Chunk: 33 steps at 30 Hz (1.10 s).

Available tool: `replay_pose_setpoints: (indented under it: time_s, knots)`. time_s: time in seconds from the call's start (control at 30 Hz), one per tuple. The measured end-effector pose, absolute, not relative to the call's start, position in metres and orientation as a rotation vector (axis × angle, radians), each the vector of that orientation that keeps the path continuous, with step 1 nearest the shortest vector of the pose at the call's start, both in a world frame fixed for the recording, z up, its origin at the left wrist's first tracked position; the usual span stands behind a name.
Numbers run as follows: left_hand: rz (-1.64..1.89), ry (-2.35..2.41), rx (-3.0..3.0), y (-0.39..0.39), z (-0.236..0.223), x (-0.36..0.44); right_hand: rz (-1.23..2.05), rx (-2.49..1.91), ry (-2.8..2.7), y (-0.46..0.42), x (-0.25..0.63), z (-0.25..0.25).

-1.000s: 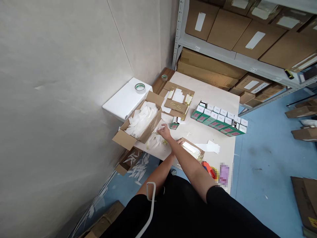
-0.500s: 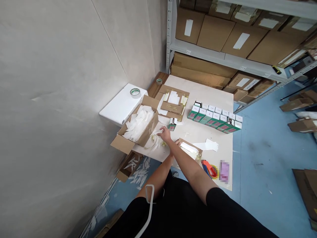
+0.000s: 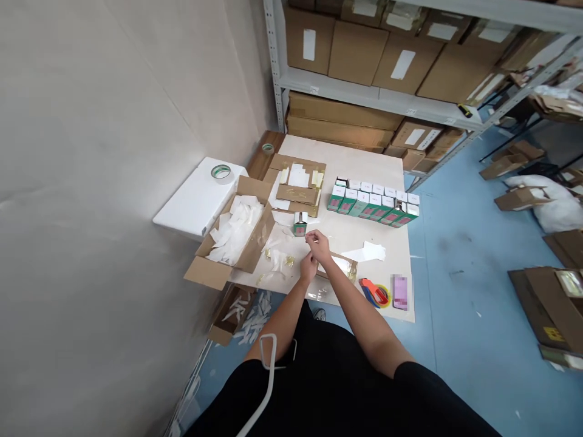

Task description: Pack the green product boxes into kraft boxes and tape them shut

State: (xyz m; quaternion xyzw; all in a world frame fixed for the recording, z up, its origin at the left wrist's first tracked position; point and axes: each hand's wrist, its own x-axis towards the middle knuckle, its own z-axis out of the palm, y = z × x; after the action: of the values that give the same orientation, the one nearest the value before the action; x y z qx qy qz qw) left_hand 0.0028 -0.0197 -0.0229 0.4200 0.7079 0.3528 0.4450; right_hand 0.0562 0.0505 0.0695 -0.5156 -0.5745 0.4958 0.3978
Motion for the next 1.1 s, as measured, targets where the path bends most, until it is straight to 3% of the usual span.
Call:
replay_pose_setpoints:
  time_s: [0.23, 0.47, 0.8, 0.97, 1.1]
  knots:
    - [0.873, 1.844, 1.081, -0.017, -0.031, 0.000, 0.736, -1.826, -1.347, 0.005, 0.199, 0.034]
    - [0.774, 1.928, 1.082, -0.014, -0.035, 0.004, 1.183, -2.048, -1.253, -0.048, 0.246, -0.020]
    - [0.692, 1.977, 1.119, -0.016, -0.039, -0.015, 1.079, -1.804, -1.127, -0.045, 0.244, -0.025]
    - [0.750, 2.040, 1.141, -0.018, -0.041, -0.018, 0.841, -2.176, -0.985, -0.061, 0.309, -0.041]
    - [0.747, 2.051, 1.176, -0.021, -0.043, -0.028, 0.946, -2.323, -1.069, -0.096, 0.348, -0.067]
